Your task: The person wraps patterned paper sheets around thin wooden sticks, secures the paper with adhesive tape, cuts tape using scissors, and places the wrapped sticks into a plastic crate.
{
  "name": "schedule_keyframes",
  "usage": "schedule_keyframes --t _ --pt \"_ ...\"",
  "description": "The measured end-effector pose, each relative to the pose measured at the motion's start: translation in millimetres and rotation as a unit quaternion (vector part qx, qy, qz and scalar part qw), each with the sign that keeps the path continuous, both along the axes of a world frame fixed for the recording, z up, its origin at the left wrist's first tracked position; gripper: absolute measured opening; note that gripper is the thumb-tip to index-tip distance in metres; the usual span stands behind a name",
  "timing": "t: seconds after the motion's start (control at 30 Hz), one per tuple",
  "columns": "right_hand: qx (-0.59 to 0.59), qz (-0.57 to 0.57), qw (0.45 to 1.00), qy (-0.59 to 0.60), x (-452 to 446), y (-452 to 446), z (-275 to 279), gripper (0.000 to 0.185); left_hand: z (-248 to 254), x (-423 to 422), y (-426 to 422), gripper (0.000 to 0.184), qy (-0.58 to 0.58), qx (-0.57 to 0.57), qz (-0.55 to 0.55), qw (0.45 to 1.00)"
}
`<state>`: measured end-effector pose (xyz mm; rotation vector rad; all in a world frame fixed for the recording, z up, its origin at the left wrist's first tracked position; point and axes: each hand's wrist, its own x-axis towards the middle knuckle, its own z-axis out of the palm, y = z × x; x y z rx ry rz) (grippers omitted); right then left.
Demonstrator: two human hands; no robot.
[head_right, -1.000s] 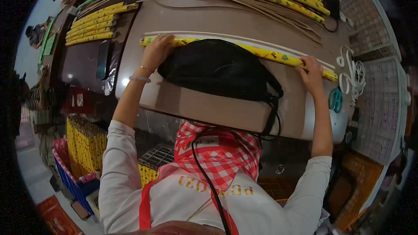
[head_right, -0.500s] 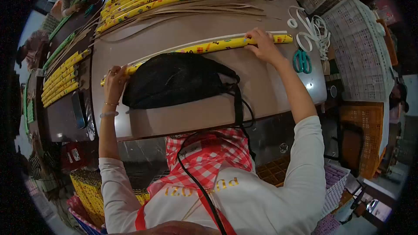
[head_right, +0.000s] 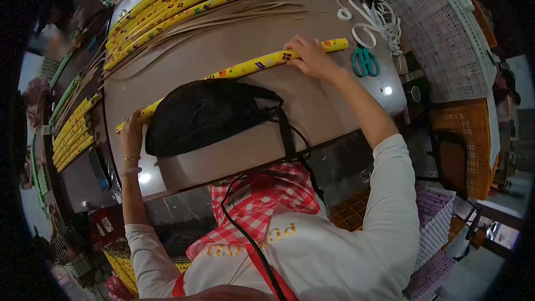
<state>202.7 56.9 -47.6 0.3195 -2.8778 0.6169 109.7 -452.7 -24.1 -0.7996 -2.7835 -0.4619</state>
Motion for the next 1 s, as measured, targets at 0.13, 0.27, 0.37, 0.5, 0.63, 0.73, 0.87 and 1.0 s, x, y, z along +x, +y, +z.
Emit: schedule_keyframes --t 0.13,0.27,0.37,0.5,0.63,0.73,0.87,1.0 --pt "0.011 -0.002 0.999 0.035 -2.3 -0.4 0.1 0.028 -19.4 -15.7 -10.5 0.03 0.04 0.005 -0.053 0.998" --pt "0.026 0.006 0.999 0.02 -14.9 8.0 -3.2 0.025 -8.2 -17.9 -2.6 0.039 0.033 -0.109 -0.023 0.993" --pt "0.056 0.021 0.998 -0.012 -28.1 12.9 -5.0 0.027 -14.4 -37.6 -7.3 0.045 0.079 -0.196 -0.039 0.977" --pt "0.046 -0.035 0.998 0.008 -46.4 14.1 -14.8 0.031 -5.7 -65.7 -10.5 0.043 -0.018 -0.167 -0.086 0.982" --pt "0.014 -0.079 0.997 0.007 -61.7 16.5 -16.3 0.033 8.0 -72.6 2.8 0.033 -0.146 0.004 -0.001 0.989" --pt "-0.028 -0.102 0.994 0.01 -66.0 15.6 -19.0 0.037 -6.1 -79.4 4.9 0.028 -0.148 0.054 -0.002 0.988" --pt "0.007 -0.161 0.987 0.021 -67.3 5.0 -19.0 0.032 -13.9 -69.2 11.9 0.025 -0.133 0.096 -0.02 0.986" --pt "0.041 -0.163 0.974 0.154 -66.7 -33.0 -29.7 0.035 -17.1 -70.5 13.8 0.027 -0.124 0.104 -0.013 0.987"
